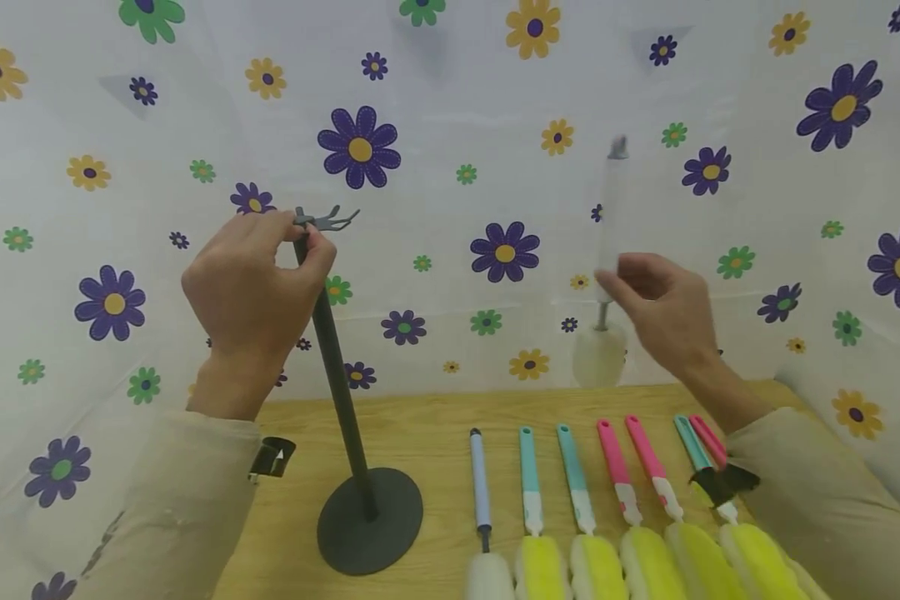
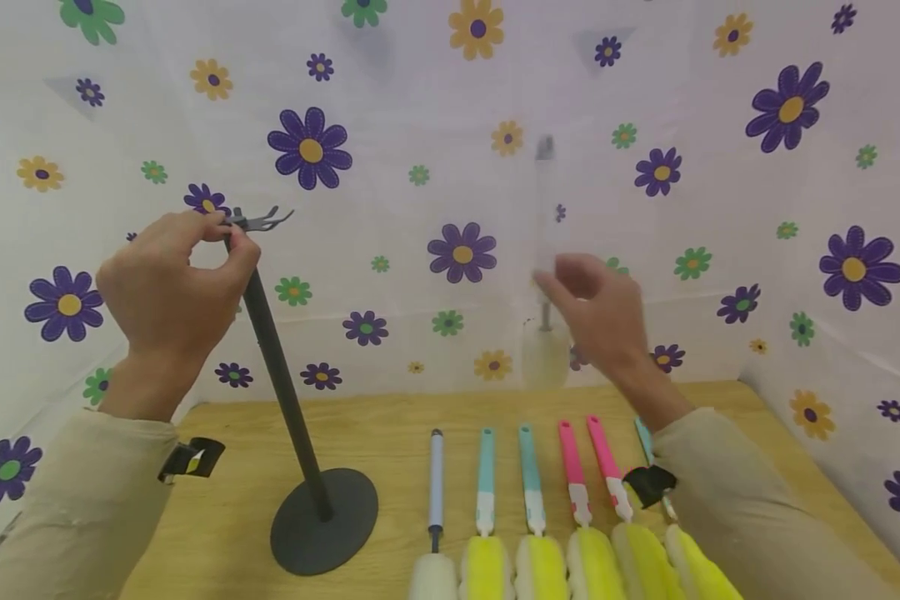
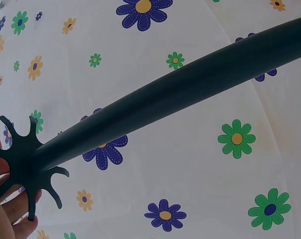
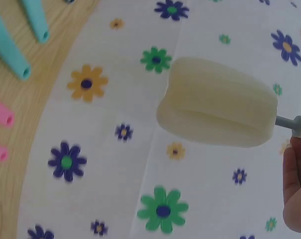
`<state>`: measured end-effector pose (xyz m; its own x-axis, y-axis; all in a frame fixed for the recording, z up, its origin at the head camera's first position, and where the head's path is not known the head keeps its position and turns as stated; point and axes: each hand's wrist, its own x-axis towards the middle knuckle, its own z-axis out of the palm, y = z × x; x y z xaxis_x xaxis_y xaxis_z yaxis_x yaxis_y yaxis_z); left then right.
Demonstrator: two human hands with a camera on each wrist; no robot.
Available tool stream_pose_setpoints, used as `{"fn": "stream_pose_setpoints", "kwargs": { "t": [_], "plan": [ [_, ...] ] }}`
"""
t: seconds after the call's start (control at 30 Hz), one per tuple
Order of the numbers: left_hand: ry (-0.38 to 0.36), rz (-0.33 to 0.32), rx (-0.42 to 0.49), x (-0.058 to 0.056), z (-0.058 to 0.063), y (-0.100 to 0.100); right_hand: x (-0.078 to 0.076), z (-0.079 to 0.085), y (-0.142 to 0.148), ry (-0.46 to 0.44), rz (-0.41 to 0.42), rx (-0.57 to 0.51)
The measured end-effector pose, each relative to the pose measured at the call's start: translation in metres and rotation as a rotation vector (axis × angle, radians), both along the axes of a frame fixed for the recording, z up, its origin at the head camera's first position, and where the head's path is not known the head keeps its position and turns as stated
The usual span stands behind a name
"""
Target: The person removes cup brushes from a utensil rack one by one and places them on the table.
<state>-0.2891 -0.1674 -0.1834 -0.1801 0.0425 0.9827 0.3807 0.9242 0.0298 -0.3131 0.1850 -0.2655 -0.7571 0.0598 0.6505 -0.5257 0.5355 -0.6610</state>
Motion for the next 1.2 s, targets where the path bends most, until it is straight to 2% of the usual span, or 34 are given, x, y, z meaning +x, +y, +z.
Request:
{"fn": "stream_pose_setpoints", "kwargs": {
  "t": [0.1,0.23,0.33,0.5,0.7,0.87,1.07,1.2],
  "plan": [
    [0.006,-0.013,0.002,-0.001,-0.002,-0.001,0.009,0.000,0.044,-0.021,-0.112,0.077],
    [0.005,-0.018,-0.003,-0.001,-0.003,-0.001,0.020,-0.004,0.103,-0.124,-0.259,0.229],
    [0.003,-0.012,-0.004,-0.001,-0.003,-0.001,0.024,-0.015,0.140,-0.263,-0.311,0.335],
    [-0.006,-0.014,-0.005,0.000,-0.004,-0.001,0.025,-0.044,0.188,-0.480,-0.333,0.446],
    [-0.008,-0.011,0.002,0.000,-0.003,0.000,0.024,-0.079,0.226,-0.673,-0.300,0.566],
    [-0.009,-0.015,-0.003,-0.002,-0.003,0.003,0.029,-0.105,0.246,-0.764,-0.248,0.596],
    [-0.013,0.011,-0.038,0.000,0.001,0.002,0.037,-0.132,0.247,-0.835,-0.128,0.649],
    [-0.010,0.019,-0.039,-0.001,0.001,0.001,0.043,-0.146,0.238,-0.797,-0.059,0.679]
  ]
}}
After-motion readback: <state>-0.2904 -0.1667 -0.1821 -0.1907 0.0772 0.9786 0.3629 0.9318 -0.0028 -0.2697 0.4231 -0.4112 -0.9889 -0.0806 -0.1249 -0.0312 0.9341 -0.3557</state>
